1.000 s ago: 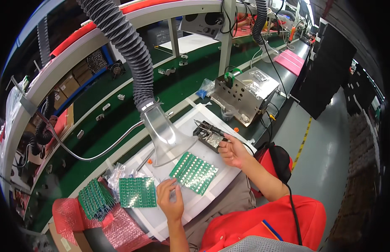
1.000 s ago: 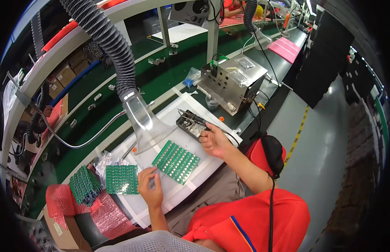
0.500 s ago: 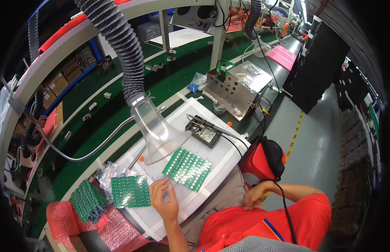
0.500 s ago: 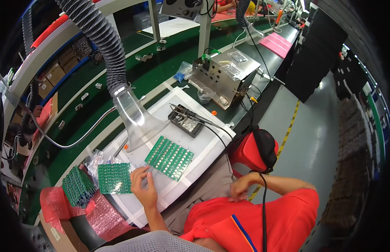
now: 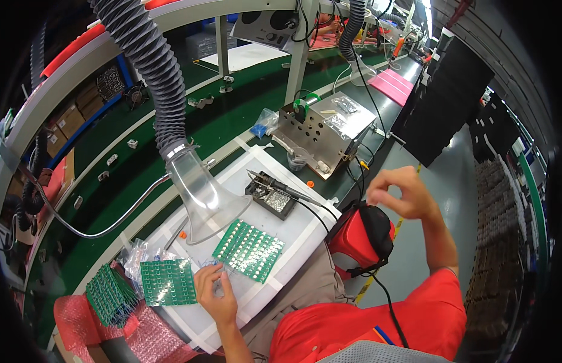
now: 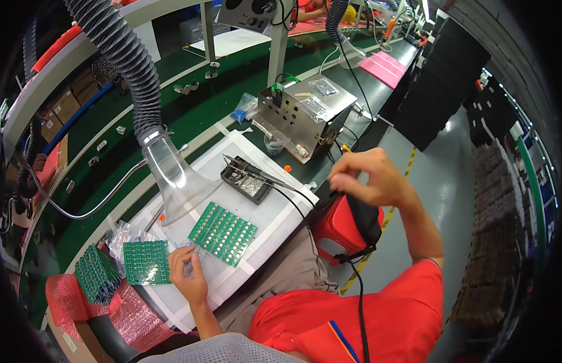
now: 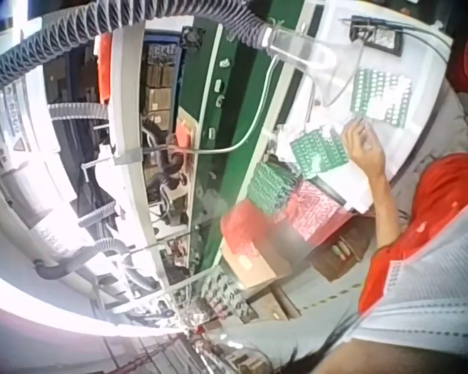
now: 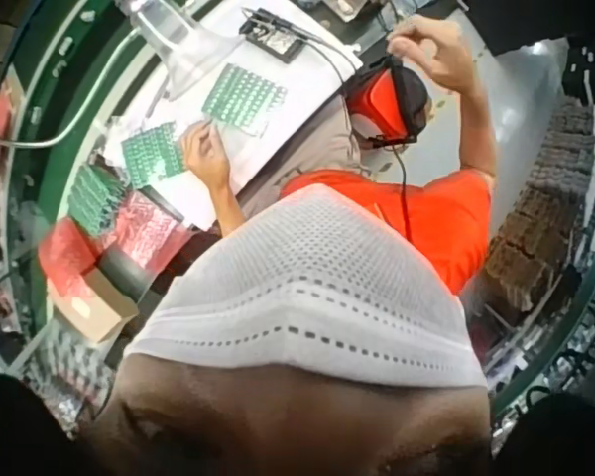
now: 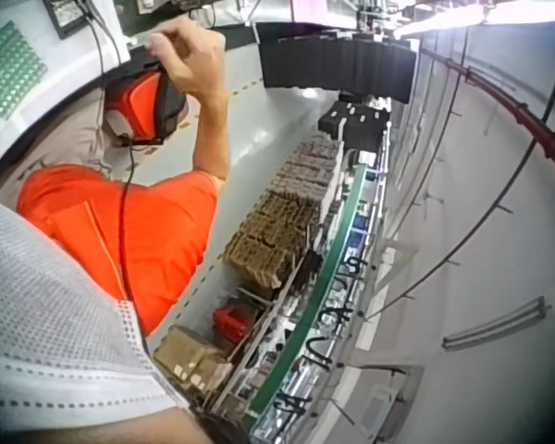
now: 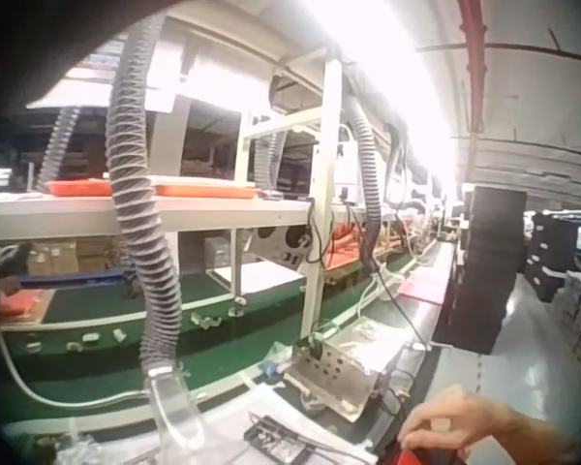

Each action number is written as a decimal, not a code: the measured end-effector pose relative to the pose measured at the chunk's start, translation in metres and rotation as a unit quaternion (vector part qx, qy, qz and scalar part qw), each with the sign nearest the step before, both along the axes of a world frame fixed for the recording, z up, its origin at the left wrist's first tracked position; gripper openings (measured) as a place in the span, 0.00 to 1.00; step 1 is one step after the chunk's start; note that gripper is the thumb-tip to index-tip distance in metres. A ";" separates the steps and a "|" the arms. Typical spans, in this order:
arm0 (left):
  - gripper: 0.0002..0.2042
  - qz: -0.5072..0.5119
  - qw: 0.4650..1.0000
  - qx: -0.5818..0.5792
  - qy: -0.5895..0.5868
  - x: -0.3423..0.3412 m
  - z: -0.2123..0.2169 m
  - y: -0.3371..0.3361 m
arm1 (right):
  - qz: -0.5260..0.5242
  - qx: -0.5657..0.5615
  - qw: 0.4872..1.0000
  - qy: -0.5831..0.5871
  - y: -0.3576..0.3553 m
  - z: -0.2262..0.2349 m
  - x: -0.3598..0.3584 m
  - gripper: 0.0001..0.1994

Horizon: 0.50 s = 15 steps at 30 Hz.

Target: Soldering electronic components onto printed circuit boards at a factory workstation.

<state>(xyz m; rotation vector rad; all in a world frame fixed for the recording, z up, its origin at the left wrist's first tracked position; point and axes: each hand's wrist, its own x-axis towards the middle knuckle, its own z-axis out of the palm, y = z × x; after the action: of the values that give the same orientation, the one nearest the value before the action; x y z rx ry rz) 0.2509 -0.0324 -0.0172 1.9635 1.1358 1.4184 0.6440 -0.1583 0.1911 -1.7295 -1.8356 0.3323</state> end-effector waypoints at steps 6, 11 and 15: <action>0.04 0.015 1.000 0.005 0.005 0.001 0.004 -0.002 | 0.501 0.279 0.784 0.237 0.043 0.066 -0.083 0.07; 0.04 0.028 1.000 0.004 0.004 0.001 0.002 0.000 | 0.619 0.366 0.597 0.356 0.051 0.087 -0.108 0.04; 0.04 0.027 1.000 -0.004 -0.001 0.003 0.003 0.004 | 0.613 0.440 0.620 0.217 0.053 0.102 -0.124 0.09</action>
<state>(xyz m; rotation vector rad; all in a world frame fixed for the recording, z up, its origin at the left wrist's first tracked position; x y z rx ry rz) 0.2540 -0.0288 -0.0142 1.9397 1.2003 1.4389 0.5204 -0.1050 0.2930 0.4199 -1.9399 0.2266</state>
